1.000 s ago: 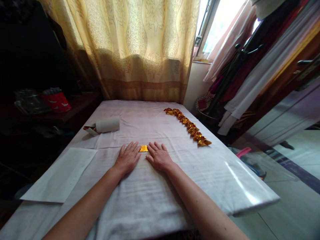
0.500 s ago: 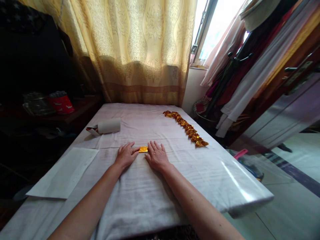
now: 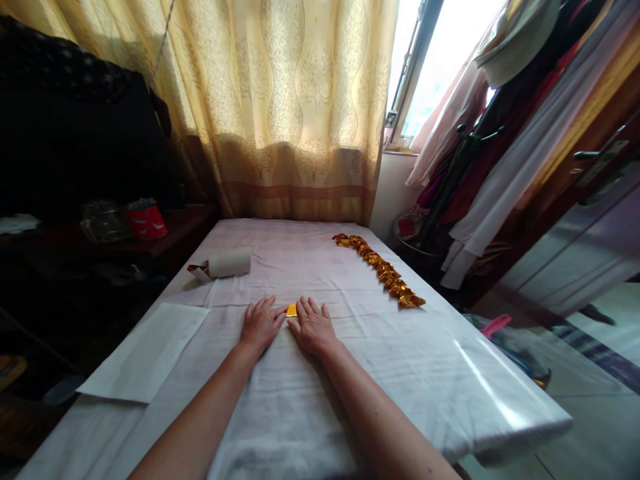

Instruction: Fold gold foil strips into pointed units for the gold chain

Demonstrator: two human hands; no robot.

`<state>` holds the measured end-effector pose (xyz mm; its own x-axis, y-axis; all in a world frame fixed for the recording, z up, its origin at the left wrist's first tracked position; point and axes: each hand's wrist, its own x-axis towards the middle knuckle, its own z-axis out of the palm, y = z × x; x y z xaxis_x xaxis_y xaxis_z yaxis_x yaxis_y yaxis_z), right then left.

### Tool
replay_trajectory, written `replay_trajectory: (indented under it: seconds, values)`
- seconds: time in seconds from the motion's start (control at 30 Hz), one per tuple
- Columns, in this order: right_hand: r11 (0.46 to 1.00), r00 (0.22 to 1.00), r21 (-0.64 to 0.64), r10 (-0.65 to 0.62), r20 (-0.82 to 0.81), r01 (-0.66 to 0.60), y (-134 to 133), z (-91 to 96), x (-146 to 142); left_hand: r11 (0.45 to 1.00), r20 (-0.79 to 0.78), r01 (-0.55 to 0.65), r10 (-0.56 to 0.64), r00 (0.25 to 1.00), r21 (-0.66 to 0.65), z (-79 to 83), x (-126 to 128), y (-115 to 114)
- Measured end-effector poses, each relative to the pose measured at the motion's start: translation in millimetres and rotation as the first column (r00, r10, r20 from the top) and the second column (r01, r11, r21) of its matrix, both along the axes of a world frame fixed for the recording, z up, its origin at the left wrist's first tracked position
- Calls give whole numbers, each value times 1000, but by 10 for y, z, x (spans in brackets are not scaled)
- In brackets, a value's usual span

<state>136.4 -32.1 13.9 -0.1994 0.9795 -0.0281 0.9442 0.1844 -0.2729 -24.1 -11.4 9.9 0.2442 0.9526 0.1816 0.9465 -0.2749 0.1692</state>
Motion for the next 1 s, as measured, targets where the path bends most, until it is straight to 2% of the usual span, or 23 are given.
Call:
replay_trajectory:
  seconds: [0.27,0.47,0.67,0.77,0.9,1.0]
  values:
    - [999,999,-6,-36,-20,35,-61,-38,84,999,-28,31,-31,999,-8,-52,-33,13]
    - [996,995,-17,-92,-32,92,-72,-24,41,977,-97,193,-201,975,-87,-32,-307,6]
    - [994,995,-38,-103,-19,102,-74,-19,35,964,-150,245,-258,954,-99,50,-493,-54]
    - [994,994,-42,-104,-17,103,-71,-23,35,971,-180,234,-240,954,-56,94,-446,-103]
    - [994,994,-22,-105,-21,105,-72,-40,40,965,-163,257,-247,955,48,81,-256,-134]
    - [994,994,-12,-106,-22,106,-75,-49,45,956,-140,292,-288,947,7,4,-100,-115]
